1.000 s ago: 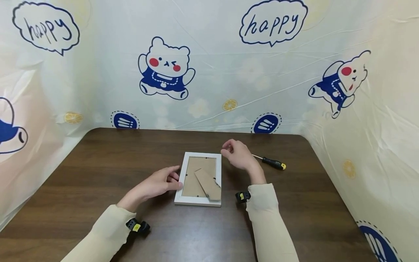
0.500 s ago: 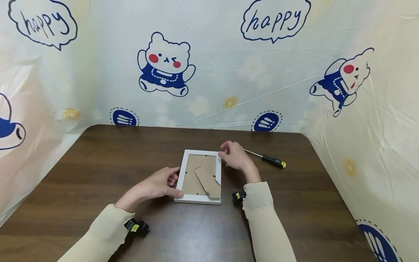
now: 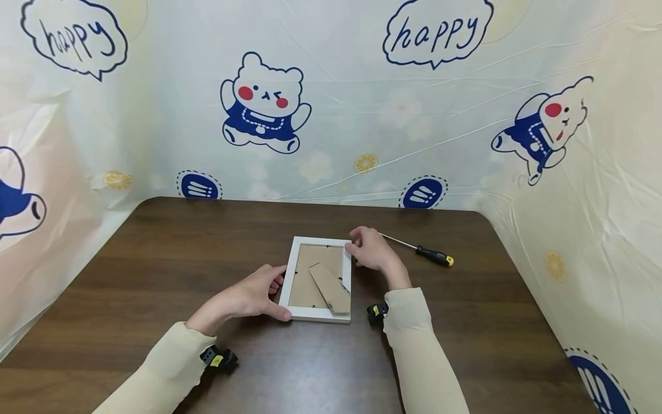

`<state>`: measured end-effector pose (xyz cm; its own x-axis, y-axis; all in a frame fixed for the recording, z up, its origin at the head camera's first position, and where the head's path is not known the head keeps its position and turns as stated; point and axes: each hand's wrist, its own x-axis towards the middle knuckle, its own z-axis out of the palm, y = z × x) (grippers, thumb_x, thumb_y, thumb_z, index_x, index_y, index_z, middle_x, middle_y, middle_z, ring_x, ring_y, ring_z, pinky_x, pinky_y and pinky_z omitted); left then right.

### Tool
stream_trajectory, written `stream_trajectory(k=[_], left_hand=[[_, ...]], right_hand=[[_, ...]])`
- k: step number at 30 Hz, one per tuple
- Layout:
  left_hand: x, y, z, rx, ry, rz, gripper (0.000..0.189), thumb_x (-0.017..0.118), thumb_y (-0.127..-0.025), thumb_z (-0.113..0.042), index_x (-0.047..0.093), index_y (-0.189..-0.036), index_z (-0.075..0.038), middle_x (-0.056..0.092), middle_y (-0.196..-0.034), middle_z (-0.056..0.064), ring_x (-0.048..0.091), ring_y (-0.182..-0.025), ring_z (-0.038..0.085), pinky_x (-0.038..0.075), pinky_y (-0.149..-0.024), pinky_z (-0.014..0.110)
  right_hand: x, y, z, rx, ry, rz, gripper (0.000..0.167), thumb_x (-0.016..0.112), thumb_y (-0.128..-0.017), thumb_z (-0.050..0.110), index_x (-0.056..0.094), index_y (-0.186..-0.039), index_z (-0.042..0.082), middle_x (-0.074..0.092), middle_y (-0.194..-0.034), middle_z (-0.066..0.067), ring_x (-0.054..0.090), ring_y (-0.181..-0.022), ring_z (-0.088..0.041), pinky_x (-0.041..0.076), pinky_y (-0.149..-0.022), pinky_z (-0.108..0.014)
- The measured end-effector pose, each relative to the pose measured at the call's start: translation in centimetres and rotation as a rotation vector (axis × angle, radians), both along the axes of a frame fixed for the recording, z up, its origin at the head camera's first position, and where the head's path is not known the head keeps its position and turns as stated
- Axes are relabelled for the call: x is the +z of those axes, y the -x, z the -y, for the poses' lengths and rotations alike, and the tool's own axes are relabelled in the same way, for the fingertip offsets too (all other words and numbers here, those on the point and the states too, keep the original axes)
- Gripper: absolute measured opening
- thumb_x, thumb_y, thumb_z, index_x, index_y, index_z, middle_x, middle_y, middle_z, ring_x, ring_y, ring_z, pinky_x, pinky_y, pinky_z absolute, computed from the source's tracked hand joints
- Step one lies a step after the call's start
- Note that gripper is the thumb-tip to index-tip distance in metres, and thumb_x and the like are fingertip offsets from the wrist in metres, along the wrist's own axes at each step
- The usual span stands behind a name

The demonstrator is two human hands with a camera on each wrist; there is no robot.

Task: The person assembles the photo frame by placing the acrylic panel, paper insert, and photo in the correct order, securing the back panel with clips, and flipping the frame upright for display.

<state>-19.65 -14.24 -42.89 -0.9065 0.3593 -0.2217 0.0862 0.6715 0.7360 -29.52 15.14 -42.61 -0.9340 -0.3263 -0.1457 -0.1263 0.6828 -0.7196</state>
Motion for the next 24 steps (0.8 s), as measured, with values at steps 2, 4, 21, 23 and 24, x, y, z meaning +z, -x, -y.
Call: stream_trajectory(k=[2,4,21,23,24], left_hand=[[0.1,-0.1,-0.1,-0.006,0.001,-0.004,0.101,0.101,-0.068,-0.018,0.049,-0.153,0.0,0.052,-0.123,0.015,0.051,-0.11,0.027,0.049,-0.097,0.042],[0.1,-0.1,-0.1,-0.01,0.009,-0.006,0.102,0.102,-0.068,-0.018,0.049,-0.154,-0.001,0.052,-0.124,0.014,0.051,-0.112,0.027,0.049,-0.097,0.043],[0.0,-0.1,-0.1,-0.019,0.058,-0.023,0.105,0.1,-0.071,-0.022,0.045,-0.159,-0.005,0.053,-0.124,0.011,0.052,-0.115,0.027,0.05,-0.099,0.045],[-0.2,0.0,-0.1,-0.022,0.047,-0.023,0.106,0.1,-0.072,-0.022,0.044,-0.161,-0.006,0.052,-0.124,0.01,0.052,-0.116,0.027,0.05,-0.098,0.045],[-0.3,0.0,0.0,-0.023,0.04,-0.022,0.106,0.1,-0.072,-0.022,0.043,-0.161,-0.007,0.052,-0.123,0.01,0.052,-0.116,0.028,0.051,-0.098,0.045]], right_hand=[[0.0,-0.1,0.1,0.0,-0.006,0.001,0.046,0.062,-0.108,0.019,0.052,-0.147,-0.004,0.06,-0.111,-0.019,0.074,-0.084,-0.025,0.065,-0.079,-0.038],[-0.1,-0.1,0.2,0.001,-0.006,0.003,0.046,0.062,-0.108,0.018,0.052,-0.146,-0.005,0.06,-0.11,-0.019,0.073,-0.083,-0.024,0.065,-0.078,-0.037],[-0.5,-0.1,0.9,0.026,-0.001,-0.001,0.045,0.064,-0.106,0.013,0.054,-0.144,-0.009,0.063,-0.108,-0.02,0.074,-0.079,-0.023,0.065,-0.074,-0.037],[-0.5,-0.2,1.0,0.023,-0.01,-0.007,0.045,0.064,-0.106,0.013,0.054,-0.144,-0.009,0.063,-0.108,-0.02,0.074,-0.078,-0.023,0.065,-0.073,-0.037],[-0.5,-0.2,1.1,0.022,-0.015,-0.01,0.045,0.064,-0.106,0.013,0.054,-0.144,-0.009,0.064,-0.108,-0.02,0.074,-0.077,-0.023,0.065,-0.073,-0.037]])
